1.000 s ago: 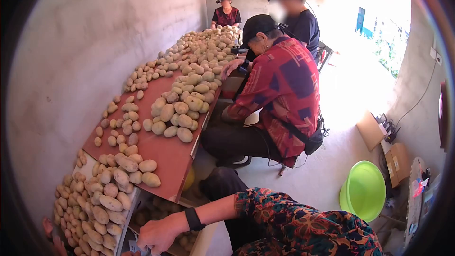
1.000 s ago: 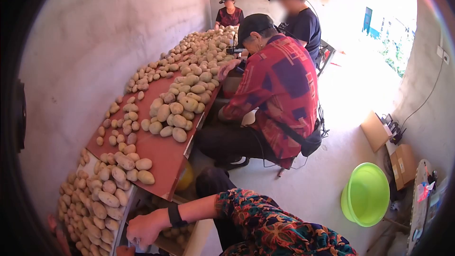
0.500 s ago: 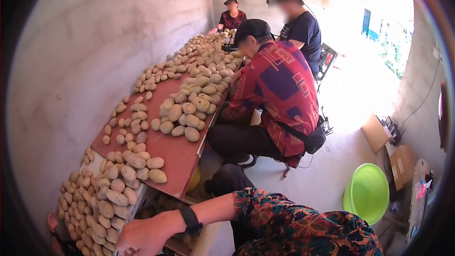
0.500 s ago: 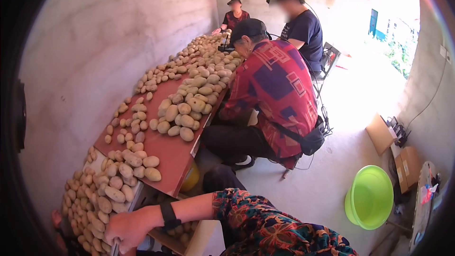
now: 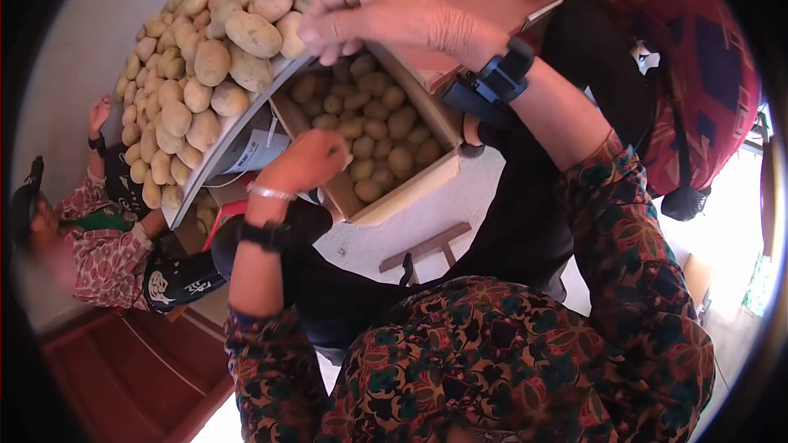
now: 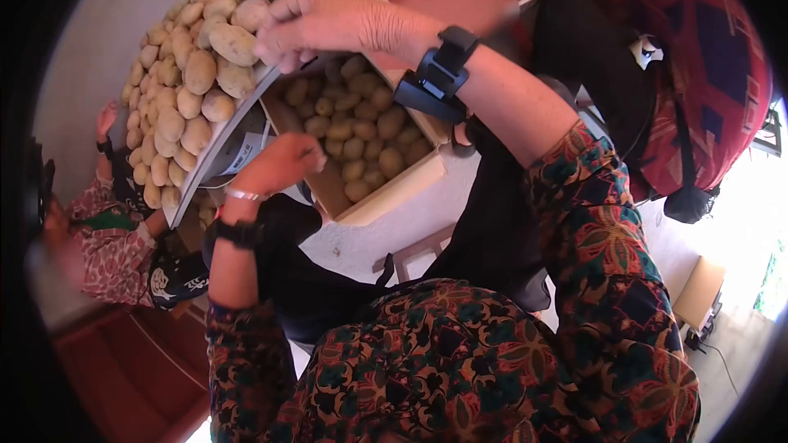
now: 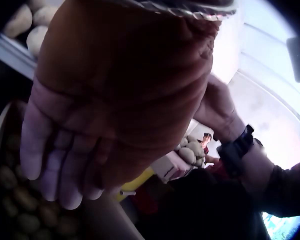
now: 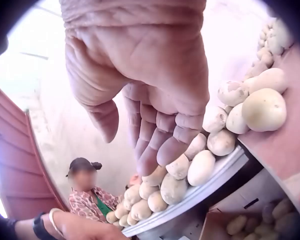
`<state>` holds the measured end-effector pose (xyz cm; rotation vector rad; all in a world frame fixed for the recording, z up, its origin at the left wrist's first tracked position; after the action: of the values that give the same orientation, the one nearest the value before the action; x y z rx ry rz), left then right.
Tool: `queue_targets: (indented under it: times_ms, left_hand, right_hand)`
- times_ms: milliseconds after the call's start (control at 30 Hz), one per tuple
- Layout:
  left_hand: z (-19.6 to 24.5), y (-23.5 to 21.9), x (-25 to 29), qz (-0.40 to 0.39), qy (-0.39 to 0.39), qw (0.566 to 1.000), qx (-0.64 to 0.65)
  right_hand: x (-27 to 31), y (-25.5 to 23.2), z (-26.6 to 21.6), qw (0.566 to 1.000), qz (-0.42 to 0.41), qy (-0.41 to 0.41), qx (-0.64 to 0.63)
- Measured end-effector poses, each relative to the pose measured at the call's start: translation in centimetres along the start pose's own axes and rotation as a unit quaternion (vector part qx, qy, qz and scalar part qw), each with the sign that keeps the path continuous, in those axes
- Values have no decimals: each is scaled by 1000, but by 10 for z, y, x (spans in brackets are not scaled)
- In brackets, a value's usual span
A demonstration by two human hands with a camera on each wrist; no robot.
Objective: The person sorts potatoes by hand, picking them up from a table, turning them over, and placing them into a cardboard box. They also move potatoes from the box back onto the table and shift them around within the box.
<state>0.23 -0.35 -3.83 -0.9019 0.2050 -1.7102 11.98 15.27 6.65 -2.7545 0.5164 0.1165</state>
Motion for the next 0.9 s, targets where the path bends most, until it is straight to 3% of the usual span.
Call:
queue_targets:
  times_ms: [100, 167, 267, 333, 500, 567, 667, 733, 767, 800, 833, 867, 900]
  left_hand:
    - [-29, 19, -48, -24, -36, 999, -3]
    - [-69, 29, -75, 19, -132, 983, -127]
    - [-101, 46, -91, 55, -160, 983, -69]
    - [-99, 52, -106, 75, -155, 978, -115]
    - [-116, 54, -157, 60, -164, 972, -156]
    - [-113, 43, -170, 131, -105, 972, -162]
    - [-110, 35, -193, 109, -69, 989, -75]
    - [-143, 56, -232, 97, -46, 993, -54]
    - [-138, 62, -241, 87, -23, 995, -34]
    - [-128, 74, -247, 80, 10, 987, -142]
    - [-133, 92, -255, 76, 11, 987, -141]
    - [-133, 106, -257, 142, 49, 969, -197]
    - [-129, 118, -260, 128, 1, 973, -192]
  right_hand:
    - [4, -5, 0, 992, 61, -4, -110]
    - [14, -7, -3, 977, 43, 10, -206]
    - [27, -13, -3, 972, 54, 13, -228]
    - [28, -21, -13, 974, 48, -12, -221]
    - [34, -40, -24, 952, 92, 33, -290]
    - [37, -45, -20, 952, 96, 33, -289]
    - [42, -49, -18, 952, 98, 38, -288]
    - [46, -50, -15, 952, 97, 41, -287]
    - [47, -54, -15, 951, 96, 42, -290]
    - [47, -55, -14, 952, 95, 44, -288]
    - [49, -54, -13, 952, 94, 43, -289]
    - [49, -54, -11, 952, 94, 45, -288]
    - [49, -54, -10, 952, 92, 46, -287]
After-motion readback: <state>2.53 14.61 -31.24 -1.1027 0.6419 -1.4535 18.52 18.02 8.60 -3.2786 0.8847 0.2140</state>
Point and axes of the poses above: each hand's wrist, its own x-axis away from the middle knuckle, its own y-axis out of the palm, z = x × y, the point moved 5 cm from there along -x, towards the middle knuckle, and after that the axes turned 7 degrees about x, right-handed, at the moved point
